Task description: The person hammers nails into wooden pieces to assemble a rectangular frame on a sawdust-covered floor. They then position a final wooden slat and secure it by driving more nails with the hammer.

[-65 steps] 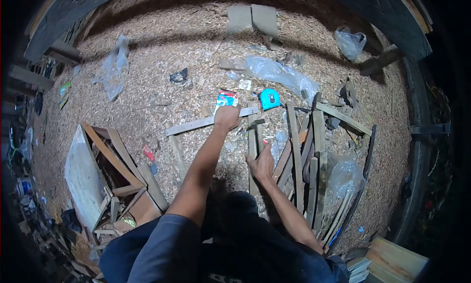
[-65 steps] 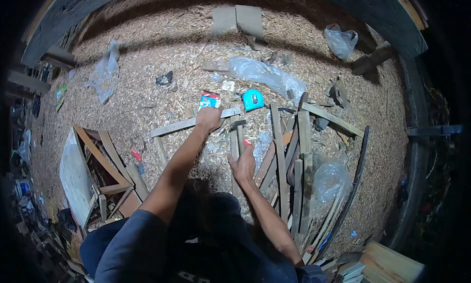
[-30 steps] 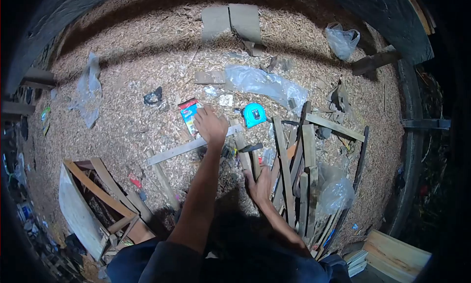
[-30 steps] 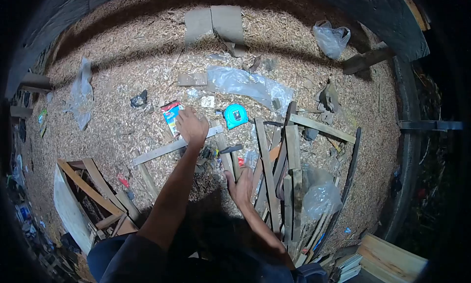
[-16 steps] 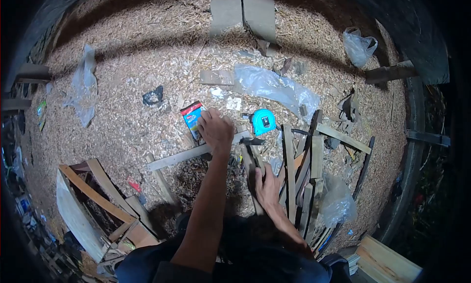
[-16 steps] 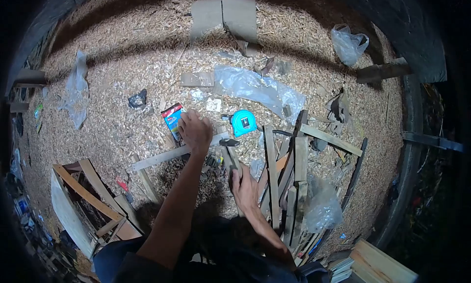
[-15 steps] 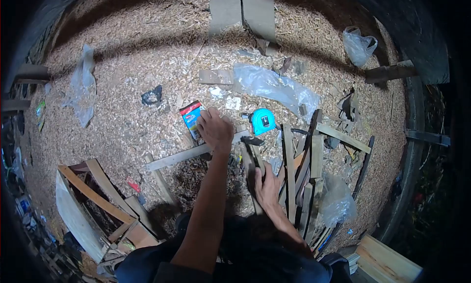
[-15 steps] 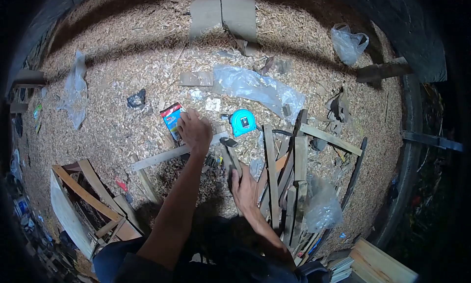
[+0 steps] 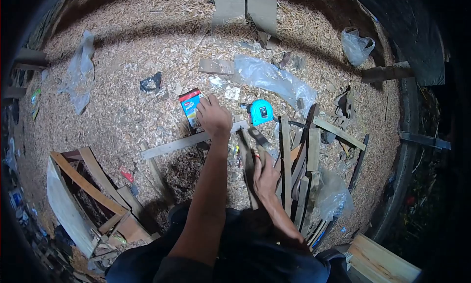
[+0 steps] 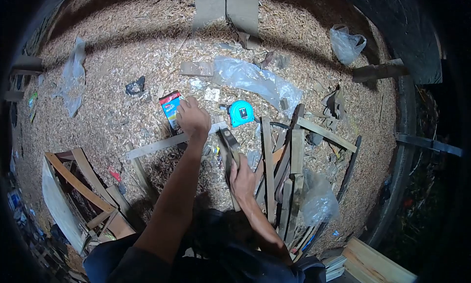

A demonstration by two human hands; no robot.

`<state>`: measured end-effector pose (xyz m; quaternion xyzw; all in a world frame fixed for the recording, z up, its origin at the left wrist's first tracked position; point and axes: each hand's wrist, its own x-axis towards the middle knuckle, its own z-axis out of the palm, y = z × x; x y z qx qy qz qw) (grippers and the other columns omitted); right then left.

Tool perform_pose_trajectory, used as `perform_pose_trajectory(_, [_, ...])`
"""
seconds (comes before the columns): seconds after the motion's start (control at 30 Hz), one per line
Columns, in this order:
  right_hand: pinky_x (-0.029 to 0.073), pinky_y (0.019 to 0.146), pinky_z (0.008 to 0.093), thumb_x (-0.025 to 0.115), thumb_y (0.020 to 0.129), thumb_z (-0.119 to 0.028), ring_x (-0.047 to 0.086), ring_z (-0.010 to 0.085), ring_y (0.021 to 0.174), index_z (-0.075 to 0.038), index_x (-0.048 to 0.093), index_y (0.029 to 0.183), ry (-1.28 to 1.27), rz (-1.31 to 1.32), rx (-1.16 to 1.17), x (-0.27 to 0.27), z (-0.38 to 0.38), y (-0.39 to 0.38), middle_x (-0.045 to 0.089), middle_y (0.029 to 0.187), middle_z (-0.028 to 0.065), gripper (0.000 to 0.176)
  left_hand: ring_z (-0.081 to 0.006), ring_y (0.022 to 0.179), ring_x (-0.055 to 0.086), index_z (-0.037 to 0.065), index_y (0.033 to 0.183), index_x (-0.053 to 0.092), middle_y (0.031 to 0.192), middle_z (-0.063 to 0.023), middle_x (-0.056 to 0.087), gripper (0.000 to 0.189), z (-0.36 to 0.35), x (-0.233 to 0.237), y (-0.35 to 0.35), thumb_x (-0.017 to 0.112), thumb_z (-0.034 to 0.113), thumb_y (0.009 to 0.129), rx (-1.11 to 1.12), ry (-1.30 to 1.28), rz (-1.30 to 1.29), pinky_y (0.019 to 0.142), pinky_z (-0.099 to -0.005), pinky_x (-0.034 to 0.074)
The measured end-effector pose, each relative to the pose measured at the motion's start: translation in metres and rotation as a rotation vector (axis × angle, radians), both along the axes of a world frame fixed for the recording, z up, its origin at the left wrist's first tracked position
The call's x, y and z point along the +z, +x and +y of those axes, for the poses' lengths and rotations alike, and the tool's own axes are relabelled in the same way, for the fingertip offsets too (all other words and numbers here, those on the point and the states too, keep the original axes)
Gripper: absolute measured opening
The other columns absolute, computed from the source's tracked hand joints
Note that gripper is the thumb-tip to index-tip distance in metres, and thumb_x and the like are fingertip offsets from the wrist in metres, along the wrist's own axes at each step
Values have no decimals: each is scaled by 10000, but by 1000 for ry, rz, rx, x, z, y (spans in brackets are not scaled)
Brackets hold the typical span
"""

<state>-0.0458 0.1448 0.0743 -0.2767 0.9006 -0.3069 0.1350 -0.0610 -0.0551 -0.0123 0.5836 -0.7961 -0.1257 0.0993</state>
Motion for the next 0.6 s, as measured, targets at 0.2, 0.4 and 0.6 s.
perform_pose_trajectory(0.2, [478,616,502,522,983,-211,632,450,714,-76,512,1236,194,10,21,-2,-2,-8,648,809,259,287,-305,980,520,79,983,538,1020,-129,519,227,0,0,2,604,167,784,-14,-15,14,834,-421,416])
perform_pose_trajectory(0.4, [495,663,433,619,919,-140,663,383,730,-43,578,1158,-25,72,129,-7,13,-7,657,800,215,261,-295,978,513,68,1020,545,1013,-121,523,279,0,1,1,615,184,775,-18,-28,-5,833,-408,403])
perform_pose_trajectory(0.6, [512,690,379,720,849,-155,670,343,726,-77,652,1105,-36,-257,-5,-13,-41,-25,667,777,167,276,-306,973,523,82,994,533,1011,-123,521,276,0,-2,1,642,212,776,-13,-36,-32,815,-424,426])
